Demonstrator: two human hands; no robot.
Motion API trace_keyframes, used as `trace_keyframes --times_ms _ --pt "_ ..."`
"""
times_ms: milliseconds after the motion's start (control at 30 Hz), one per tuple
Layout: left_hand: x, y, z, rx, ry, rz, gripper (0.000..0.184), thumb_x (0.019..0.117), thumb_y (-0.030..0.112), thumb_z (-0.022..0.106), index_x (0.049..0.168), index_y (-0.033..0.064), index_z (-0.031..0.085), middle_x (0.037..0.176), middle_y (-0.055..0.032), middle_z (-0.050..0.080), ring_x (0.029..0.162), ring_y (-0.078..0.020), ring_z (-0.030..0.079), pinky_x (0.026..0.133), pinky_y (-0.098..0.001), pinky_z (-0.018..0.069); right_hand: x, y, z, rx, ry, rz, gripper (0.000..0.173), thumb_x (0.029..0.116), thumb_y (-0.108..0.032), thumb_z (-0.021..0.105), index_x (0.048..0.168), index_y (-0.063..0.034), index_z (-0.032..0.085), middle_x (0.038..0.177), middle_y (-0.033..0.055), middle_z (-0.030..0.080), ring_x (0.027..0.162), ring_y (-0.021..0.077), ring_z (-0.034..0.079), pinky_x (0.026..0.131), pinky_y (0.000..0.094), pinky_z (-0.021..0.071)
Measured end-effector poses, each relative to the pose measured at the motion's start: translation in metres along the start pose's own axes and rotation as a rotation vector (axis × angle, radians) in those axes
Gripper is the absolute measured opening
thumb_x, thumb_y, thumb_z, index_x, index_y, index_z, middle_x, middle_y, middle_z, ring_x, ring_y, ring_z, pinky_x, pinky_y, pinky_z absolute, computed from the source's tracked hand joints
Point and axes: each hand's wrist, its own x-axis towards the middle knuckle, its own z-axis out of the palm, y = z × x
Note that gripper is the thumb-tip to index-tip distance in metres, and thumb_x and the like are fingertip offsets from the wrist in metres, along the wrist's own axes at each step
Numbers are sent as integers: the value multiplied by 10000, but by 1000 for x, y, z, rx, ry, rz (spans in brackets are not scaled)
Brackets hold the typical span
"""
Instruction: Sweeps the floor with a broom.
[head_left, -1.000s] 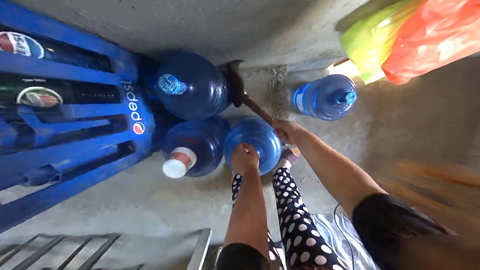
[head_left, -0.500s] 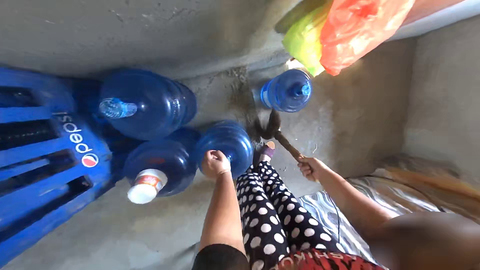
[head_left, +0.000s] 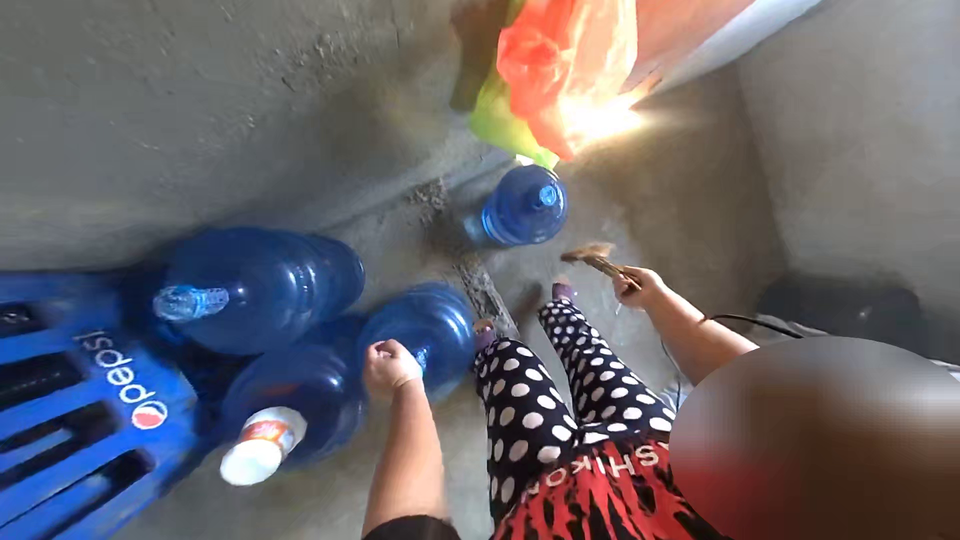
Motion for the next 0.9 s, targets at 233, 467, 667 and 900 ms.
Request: trace_keyframes --times_ms 233,467,667,900 --pt "-6 6 12 -7 173 30 445 1079 302 394 1295 20 662 1277 -242 674 1249 -398 619 1045 -613 447 92 -115 -27 44 -78 -148 245 1066 -273 348 878 -142 435 602 -15 436 419 45 419 393 161 385" --pt "-25 2 36 231 303 -21 464 1077 337 354 1278 66 672 1230 -246 697 1167 -440 666 936 -657 505 85 -194 -79 -95 -263 -124 302 1066 -299 334 862 -134 484 598 -26 472 416 26 419 378 157 353" --pt "-31 39 40 165 304 5 557 1121 352 263 1322 -13 632 1274 -287 666 1216 -456 637 998 -648 471 87 -240 -23 -213 -234 -178 340 1075 -295 342 813 -131 485 592 -18 503 417 31 439 381 158 364" --pt "-13 38 20 329 79 8 554 1125 378 307 1279 -41 635 1256 -339 645 1207 -520 613 965 -706 457 136 -267 74 -508 -209 -219 368 1080 -279 310 826 -107 514 561 -23 469 405 52 407 390 184 374"
